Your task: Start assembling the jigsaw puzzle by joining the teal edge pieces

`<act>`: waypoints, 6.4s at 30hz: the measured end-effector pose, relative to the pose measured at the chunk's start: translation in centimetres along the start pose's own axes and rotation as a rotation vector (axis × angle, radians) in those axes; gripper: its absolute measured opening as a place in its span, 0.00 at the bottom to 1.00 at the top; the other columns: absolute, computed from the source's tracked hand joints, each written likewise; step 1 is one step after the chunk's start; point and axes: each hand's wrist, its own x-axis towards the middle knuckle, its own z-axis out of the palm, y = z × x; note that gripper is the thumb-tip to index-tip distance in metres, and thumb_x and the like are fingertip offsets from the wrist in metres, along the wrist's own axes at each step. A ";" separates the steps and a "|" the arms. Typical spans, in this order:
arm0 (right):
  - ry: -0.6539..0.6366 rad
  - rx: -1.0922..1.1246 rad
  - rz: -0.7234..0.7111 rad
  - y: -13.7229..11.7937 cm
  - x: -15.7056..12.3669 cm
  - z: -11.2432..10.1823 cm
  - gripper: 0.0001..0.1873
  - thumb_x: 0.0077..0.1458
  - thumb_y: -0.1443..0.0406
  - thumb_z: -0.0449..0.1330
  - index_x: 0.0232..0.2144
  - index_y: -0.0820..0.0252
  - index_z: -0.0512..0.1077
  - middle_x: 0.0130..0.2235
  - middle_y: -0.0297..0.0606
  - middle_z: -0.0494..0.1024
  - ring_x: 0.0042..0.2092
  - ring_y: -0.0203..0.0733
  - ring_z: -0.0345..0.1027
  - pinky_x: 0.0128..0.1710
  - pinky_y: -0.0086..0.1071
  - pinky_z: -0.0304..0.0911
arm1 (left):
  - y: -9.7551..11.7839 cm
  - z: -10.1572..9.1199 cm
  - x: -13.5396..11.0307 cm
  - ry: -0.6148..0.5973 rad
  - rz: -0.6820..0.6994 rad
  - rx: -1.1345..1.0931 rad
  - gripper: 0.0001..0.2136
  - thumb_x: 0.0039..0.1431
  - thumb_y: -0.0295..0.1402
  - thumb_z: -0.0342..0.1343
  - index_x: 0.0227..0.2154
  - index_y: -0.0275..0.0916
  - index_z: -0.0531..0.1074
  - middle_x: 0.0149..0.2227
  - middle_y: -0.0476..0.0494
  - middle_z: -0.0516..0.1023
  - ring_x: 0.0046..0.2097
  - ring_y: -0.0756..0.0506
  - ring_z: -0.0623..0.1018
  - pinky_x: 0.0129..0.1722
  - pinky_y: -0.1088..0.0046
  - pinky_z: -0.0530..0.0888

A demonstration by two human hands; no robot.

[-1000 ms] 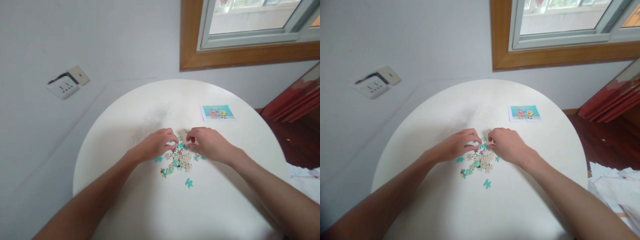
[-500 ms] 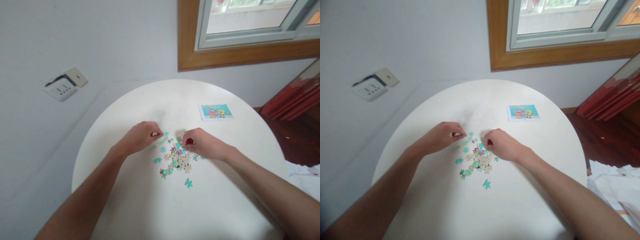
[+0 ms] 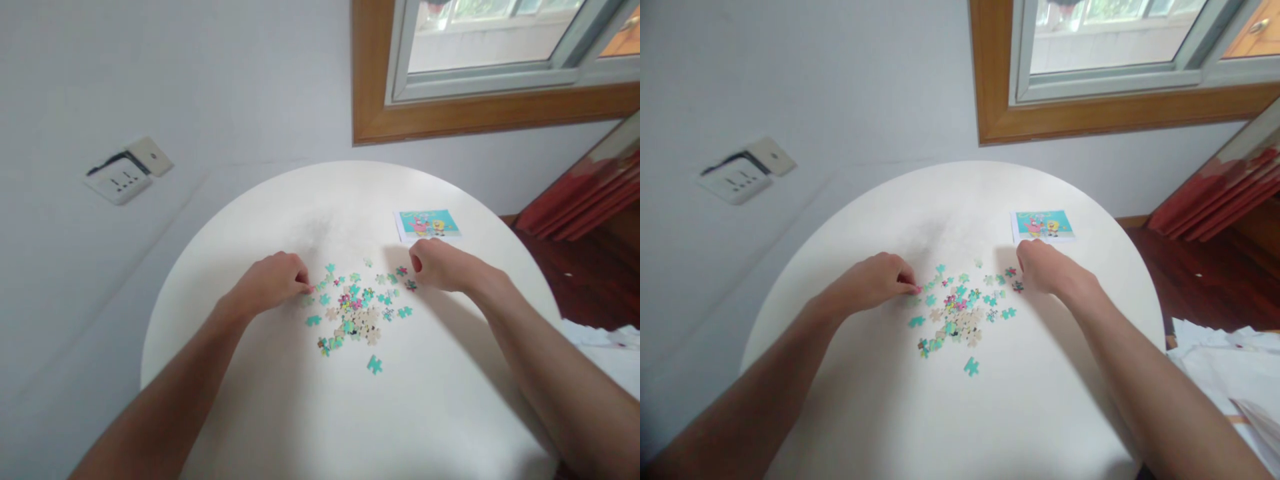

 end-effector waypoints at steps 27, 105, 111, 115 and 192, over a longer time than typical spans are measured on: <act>0.134 0.212 -0.551 -5.3 0.4 2.7 0.09 0.56 0.70 0.58 0.34 0.54 0.78 0.35 0.36 0.75 0.33 0.35 0.65 0.31 0.30 0.49 | 3.8 3.3 0.4 0.149 0.426 -0.075 0.05 0.59 0.35 0.62 0.36 0.40 0.78 0.37 0.45 0.76 0.42 0.44 0.75 0.41 0.71 0.69; -0.331 0.177 -0.183 1.1 -0.5 -0.2 0.04 0.43 0.70 0.62 0.24 0.60 0.77 0.24 0.35 0.77 0.27 0.38 0.67 0.26 0.30 0.53 | 3.5 2.5 0.4 -0.005 0.675 -0.212 0.05 0.61 0.25 0.57 0.36 0.40 0.77 0.40 0.45 0.74 0.46 0.45 0.72 0.48 0.71 0.67; -0.108 0.069 -0.157 0.6 -1.0 -0.8 0.04 0.46 0.64 0.65 0.27 0.57 0.77 0.27 0.36 0.77 0.27 0.38 0.65 0.27 0.32 0.52 | 3.6 2.5 0.4 0.020 0.673 -0.192 0.03 0.60 0.27 0.59 0.30 0.38 0.74 0.36 0.46 0.73 0.42 0.47 0.72 0.44 0.72 0.68; -0.011 0.292 -0.260 -0.9 -0.6 -0.7 0.05 0.50 0.63 0.64 0.29 0.59 0.77 0.27 0.36 0.76 0.27 0.36 0.65 0.27 0.31 0.54 | 3.8 2.4 0.3 0.166 0.665 -0.236 0.04 0.59 0.26 0.59 0.30 0.38 0.74 0.36 0.48 0.74 0.40 0.49 0.73 0.42 0.72 0.68; -0.138 0.290 -0.695 -6.6 -1.4 2.8 0.07 0.53 0.70 0.66 0.27 0.60 0.71 0.34 0.34 0.75 0.36 0.36 0.66 0.33 0.30 0.51 | 3.7 2.5 -0.3 -0.101 0.654 -0.202 0.02 0.55 0.31 0.64 0.32 0.41 0.78 0.34 0.49 0.78 0.38 0.48 0.76 0.39 0.75 0.67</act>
